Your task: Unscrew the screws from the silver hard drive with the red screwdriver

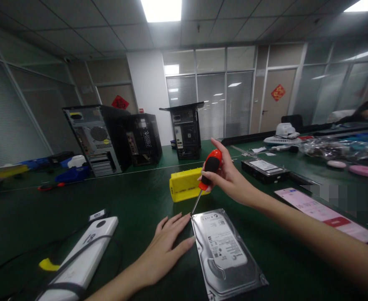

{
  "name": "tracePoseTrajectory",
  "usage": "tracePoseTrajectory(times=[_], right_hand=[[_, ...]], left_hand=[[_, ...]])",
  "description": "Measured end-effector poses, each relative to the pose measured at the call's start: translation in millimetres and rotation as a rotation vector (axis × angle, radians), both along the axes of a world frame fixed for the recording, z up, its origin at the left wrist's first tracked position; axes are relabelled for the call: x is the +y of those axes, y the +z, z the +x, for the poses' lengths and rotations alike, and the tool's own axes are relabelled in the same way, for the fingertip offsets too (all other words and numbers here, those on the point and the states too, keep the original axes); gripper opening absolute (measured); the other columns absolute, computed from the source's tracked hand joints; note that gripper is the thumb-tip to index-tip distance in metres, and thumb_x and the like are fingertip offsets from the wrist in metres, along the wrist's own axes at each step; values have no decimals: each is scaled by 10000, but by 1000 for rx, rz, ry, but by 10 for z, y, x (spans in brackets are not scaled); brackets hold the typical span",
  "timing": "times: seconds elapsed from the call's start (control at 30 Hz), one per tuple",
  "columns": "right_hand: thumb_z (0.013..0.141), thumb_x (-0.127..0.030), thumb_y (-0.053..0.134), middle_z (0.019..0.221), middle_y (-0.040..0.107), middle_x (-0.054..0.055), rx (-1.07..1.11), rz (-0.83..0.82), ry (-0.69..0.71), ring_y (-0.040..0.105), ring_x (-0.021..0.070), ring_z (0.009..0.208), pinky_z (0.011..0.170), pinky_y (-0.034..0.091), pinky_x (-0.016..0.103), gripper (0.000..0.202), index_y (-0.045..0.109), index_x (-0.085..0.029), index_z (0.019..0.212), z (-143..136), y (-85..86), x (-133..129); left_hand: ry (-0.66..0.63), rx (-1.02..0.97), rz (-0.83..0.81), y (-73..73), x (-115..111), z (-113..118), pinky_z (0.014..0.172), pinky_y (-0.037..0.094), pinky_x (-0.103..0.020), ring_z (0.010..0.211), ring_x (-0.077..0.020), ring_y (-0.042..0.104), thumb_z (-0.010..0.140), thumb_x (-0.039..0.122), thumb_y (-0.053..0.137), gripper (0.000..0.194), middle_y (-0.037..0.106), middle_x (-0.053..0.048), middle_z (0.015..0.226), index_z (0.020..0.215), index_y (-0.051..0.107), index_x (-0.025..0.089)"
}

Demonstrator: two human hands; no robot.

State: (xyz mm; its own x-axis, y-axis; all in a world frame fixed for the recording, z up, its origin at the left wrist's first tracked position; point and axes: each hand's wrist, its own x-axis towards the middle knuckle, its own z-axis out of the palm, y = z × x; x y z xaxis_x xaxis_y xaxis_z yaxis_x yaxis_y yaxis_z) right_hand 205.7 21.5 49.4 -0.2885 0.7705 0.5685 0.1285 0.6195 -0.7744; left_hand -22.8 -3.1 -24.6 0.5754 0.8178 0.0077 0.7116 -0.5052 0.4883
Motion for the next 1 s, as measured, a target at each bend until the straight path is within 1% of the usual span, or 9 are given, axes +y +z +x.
tracePoseTrajectory(times=[0.2,0.3,0.43,0.57,0.77,0.87,1.0], right_hand=[[836,-257,523,942,476,46,-2,14,10,595,176,741,610,587,385,792,-7,-369,1414,1,3,-1],[834,-257,525,981,473,52,-7,23,-7,592,178,759,625,586,392,773,27,-381,1412,-1,2,-9],[831,-262,531,1006,463,55,12,6,9,589,171,763,619,585,377,769,35,-383,1406,3,19,-17],[831,-259,531,1056,448,65,32,20,-21,588,158,758,621,584,364,759,43,-374,1402,4,35,-13],[842,-276,514,966,454,53,-11,11,-40,598,177,762,630,588,378,764,8,-363,1407,-9,10,-9],[844,-274,506,971,455,56,-29,9,-36,597,186,774,639,589,394,766,-7,-362,1406,-6,7,-11],[844,-264,508,987,455,56,-13,1,-15,601,183,773,639,588,394,752,18,-380,1402,1,8,-9]], left_hand=[[-31,10,34,-50,23,-6,1104,97,-528,1359,-253,196,883,587,331,590,289,-15,1462,1394,277,296],[-22,15,30,-69,29,-11,1105,96,-528,1361,-254,186,880,591,333,602,284,-17,1465,1397,272,290],[-23,18,26,-71,33,-14,1110,85,-520,1364,-241,178,881,593,326,601,276,-4,1468,1400,260,296],[-28,8,37,-84,38,-17,1106,90,-525,1359,-250,193,884,586,331,592,287,-16,1464,1398,268,298],[-54,-17,68,-114,40,-33,1104,99,-525,1355,-246,210,896,558,336,563,290,-6,1463,1398,257,318],[-61,-23,74,-107,30,-37,1105,105,-523,1353,-249,215,897,551,342,562,292,-12,1462,1401,251,318],[-48,-14,71,-82,10,-31,1104,110,-525,1351,-255,220,895,557,339,563,305,-17,1457,1395,273,307]])
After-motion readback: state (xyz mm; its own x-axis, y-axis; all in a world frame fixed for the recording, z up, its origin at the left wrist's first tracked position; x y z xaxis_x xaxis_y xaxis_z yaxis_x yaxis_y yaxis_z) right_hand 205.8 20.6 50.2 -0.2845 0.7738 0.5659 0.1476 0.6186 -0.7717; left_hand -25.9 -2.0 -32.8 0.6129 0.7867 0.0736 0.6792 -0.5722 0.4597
